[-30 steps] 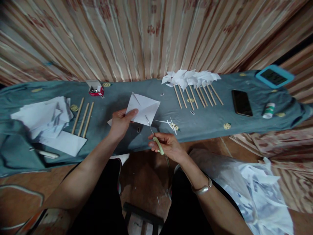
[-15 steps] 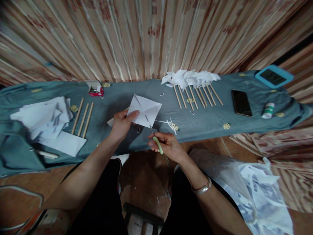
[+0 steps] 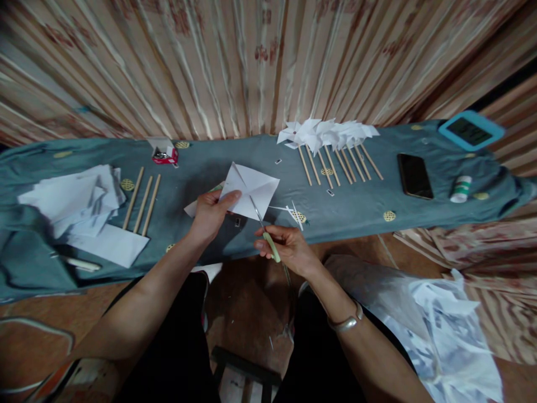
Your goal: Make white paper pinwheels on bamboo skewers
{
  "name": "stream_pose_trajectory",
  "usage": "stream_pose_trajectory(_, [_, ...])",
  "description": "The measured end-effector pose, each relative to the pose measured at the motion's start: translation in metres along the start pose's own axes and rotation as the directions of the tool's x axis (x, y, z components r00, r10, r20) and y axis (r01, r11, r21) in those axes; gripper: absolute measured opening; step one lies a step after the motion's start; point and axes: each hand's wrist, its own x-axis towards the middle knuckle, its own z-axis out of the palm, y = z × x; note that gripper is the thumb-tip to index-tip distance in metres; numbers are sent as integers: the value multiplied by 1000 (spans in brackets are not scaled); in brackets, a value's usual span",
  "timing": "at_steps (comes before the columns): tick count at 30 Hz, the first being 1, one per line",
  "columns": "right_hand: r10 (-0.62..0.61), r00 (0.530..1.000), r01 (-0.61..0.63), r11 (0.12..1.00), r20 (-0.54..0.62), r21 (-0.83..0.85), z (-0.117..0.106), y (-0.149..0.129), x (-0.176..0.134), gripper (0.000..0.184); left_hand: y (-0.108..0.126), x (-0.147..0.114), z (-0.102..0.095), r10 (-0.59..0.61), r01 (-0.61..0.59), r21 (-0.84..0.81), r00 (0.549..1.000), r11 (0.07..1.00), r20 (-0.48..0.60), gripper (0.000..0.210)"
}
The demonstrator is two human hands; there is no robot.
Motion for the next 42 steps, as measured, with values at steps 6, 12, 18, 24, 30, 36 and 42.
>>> stream_pose_trajectory(6, [14, 1000, -14, 1000, -14, 2, 1, -1, 0, 37, 0, -1, 0, -2, 2, 0, 1000, 1000, 19, 28])
stream_pose_trajectory(12, [11, 1000, -12, 1000, -13, -4, 3, -2, 0, 38, 2, -2, 1, 15, -15, 3, 1000, 1000, 17, 26])
stream_pose_trajectory(18, [15, 999, -15, 1000, -33, 2, 2, 0, 1, 42, -1, 0, 0, 7, -7, -9, 1000, 1000, 10, 27])
stream_pose_trajectory(24, [8, 1000, -9, 1000, -27, -21, 0, 3, 2, 38, -2, 0, -1, 14, -14, -20, 1000, 1000, 18, 28])
stream_pose_trajectory(30, [5, 1000, -5, 1000, -24, -18, 0, 4, 2, 37, -2, 0, 0, -7, 7, -19, 1000, 1000, -1, 28])
stream_pose_trajectory(36, [9, 1000, -10, 999, -23, -31, 0, 5, 3, 39, -3, 0, 0, -14, 15, -28, 1000, 1000, 2, 27])
stream_pose_trajectory(42, [52, 994, -43, 994, 96, -97, -3, 1, -1, 45, 0, 5, -4, 9, -10, -40, 999, 999, -34, 26])
